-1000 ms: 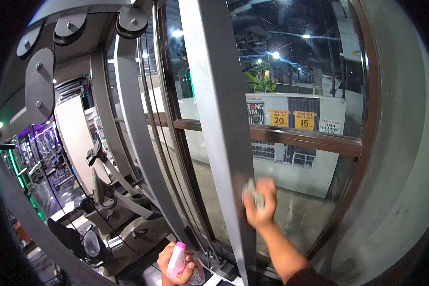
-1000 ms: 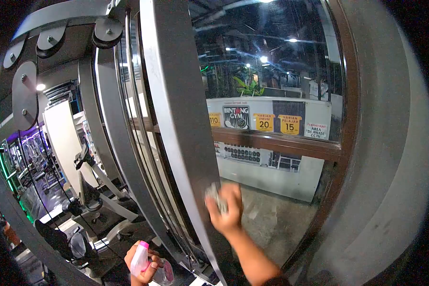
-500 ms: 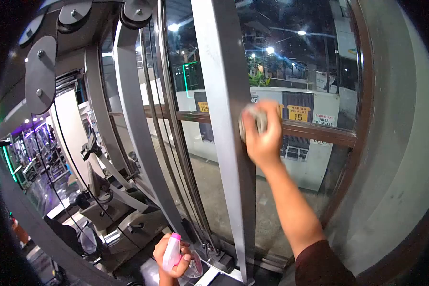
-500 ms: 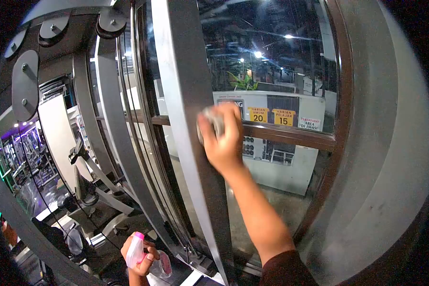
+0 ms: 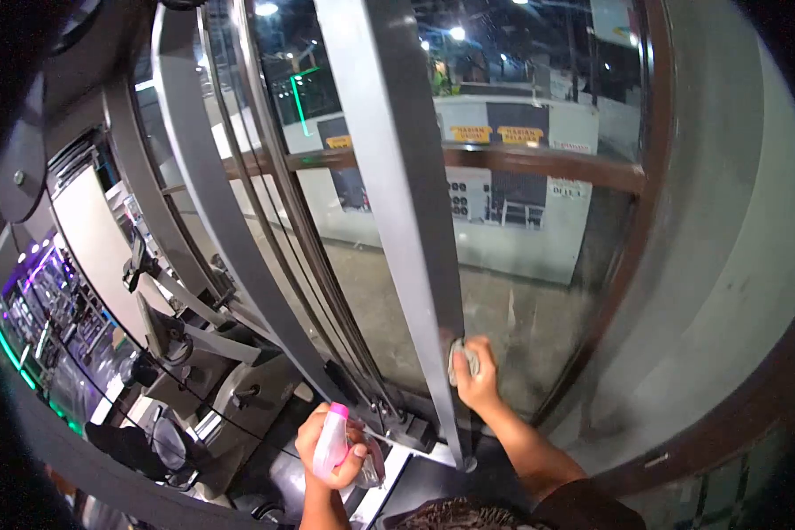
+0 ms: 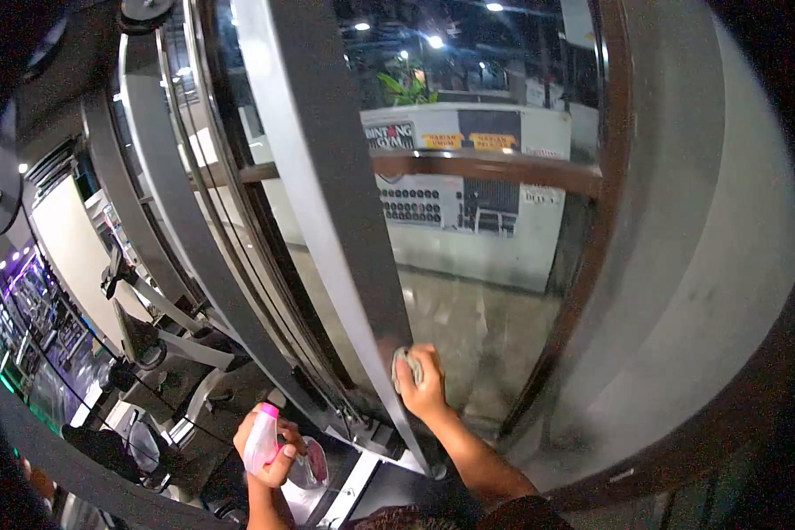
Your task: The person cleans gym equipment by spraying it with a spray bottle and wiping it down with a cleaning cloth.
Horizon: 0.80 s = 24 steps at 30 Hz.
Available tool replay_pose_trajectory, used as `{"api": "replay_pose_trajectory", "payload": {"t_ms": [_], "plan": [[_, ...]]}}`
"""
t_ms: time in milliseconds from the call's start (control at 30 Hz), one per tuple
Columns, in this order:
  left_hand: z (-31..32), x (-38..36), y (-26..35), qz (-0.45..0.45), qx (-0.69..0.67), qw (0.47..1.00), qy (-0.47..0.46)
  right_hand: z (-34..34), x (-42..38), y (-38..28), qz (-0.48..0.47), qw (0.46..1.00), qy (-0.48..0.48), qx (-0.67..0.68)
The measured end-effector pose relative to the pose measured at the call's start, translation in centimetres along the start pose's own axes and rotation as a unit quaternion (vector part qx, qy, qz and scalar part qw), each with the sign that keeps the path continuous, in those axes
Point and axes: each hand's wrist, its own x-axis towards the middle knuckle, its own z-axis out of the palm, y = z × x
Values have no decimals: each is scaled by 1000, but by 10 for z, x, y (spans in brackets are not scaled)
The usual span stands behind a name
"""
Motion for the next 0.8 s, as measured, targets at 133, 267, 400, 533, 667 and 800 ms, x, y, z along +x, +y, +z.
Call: {"api": "replay_pose_trajectory", "payload": {"t_ms": [133, 267, 400, 533, 667, 800], "plan": [[-3, -19, -1, -67, -21, 997, 8, -13, -97, 28, 112, 993, -23, 42], [1, -20, 15, -85, -35, 995, 35, 11, -14, 16, 38, 997, 70, 19], [-2, -24, 29, -81, 1, 996, 36, 26, 160, -66, -137, 968, 166, 128], [-10, -36, 43, -107, 55, 991, 54, 28, 228, -135, -225, 964, 118, 81], [-21, -52, 43, -127, 81, 985, 85, 9, 171, -82, -140, 985, 59, 85], [-11, -62, 48, -151, 72, 982, 90, -9, 3, 13, 15, 1000, -12, 17]]}}
